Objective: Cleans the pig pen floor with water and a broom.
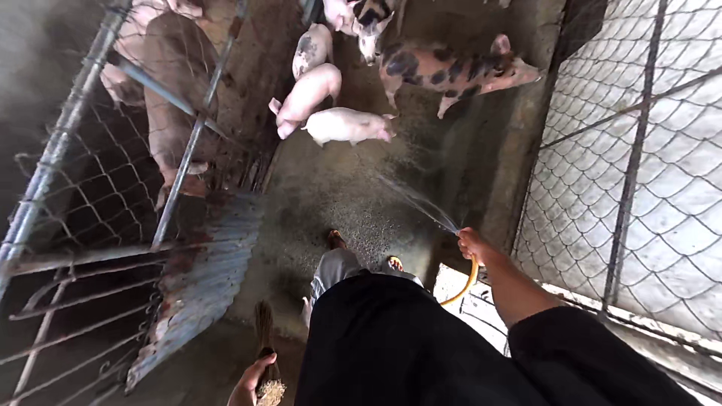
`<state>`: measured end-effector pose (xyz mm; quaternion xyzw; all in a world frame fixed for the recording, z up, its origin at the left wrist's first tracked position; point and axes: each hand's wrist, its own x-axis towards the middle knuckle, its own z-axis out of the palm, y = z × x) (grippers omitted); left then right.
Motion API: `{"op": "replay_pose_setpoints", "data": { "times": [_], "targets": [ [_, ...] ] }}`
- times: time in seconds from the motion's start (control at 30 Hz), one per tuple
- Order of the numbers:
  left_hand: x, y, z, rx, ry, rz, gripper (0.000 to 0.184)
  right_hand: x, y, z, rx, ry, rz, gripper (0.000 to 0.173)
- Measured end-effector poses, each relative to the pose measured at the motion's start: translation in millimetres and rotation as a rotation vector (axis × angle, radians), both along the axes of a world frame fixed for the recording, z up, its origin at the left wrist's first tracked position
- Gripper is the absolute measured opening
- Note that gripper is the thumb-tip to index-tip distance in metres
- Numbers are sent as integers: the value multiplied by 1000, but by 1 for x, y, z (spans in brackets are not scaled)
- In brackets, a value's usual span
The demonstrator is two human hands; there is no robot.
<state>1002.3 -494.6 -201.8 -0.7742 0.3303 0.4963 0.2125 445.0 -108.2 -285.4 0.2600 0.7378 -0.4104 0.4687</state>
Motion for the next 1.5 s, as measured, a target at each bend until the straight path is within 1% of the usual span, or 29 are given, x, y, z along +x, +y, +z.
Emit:
{"op": "replay_pose_setpoints", "data": {
  "times": [0.07, 0.13, 0.2, 0.23, 0.3, 0.4, 0.5, 0.6, 0.73, 0.83, 0.93, 1.03, 1.17, 1.27, 1.4, 1.5],
  "targets": [
    [-11, -47, -2, 5, -14, -102, 44, 11, -12, 9, 39, -1, -13, 18],
    [-15, -97, -9, 67, -30, -293, 48, 25, -28, 14, 106, -13, -4, 23],
    [-21, -146, -15, 144, -58, -523, 46, 40, -44, 15, 178, -29, -6, 27],
    [-29, -168, -16, 168, -69, -632, 44, 47, -53, 15, 202, -30, -17, 26],
    [-48, -209, -20, 182, -117, -808, 44, 57, -72, 19, 212, -38, -39, 26],
    [-90, -245, -15, 197, -153, -902, 49, 69, -99, 27, 145, -46, -46, 28],
    [-126, -261, -19, 186, -149, -936, 67, 66, -119, 34, 43, -43, -9, 28],
    [-154, -268, -20, 148, -102, -886, 63, 53, -130, 35, -9, -62, 4, 24],
    [-181, -267, -14, 133, -81, -867, 60, 28, -126, 26, -18, -48, -29, 22],
    [-184, -253, -4, 103, -66, -810, 59, 2, -122, 20, -28, -45, 14, 24],
    [-169, -232, 4, 82, -55, -701, 59, -21, -125, 17, -29, -79, 111, 26],
    [-156, -203, 16, 78, -100, -596, 59, -45, -130, 9, -47, -109, 211, 26],
    [-127, -159, 27, 90, -87, -500, 54, -77, -146, -1, -58, -158, 302, 26],
    [-110, -127, 35, 122, -102, -376, 47, -95, -161, -7, -72, -170, 357, 24],
    [-107, -96, 54, 120, -169, -274, 47, -106, -183, -9, -46, -185, 401, 19],
    [-96, -88, 57, 105, -180, -267, 44, -103, -193, -9, -14, -179, 429, 16]
  ]
}}
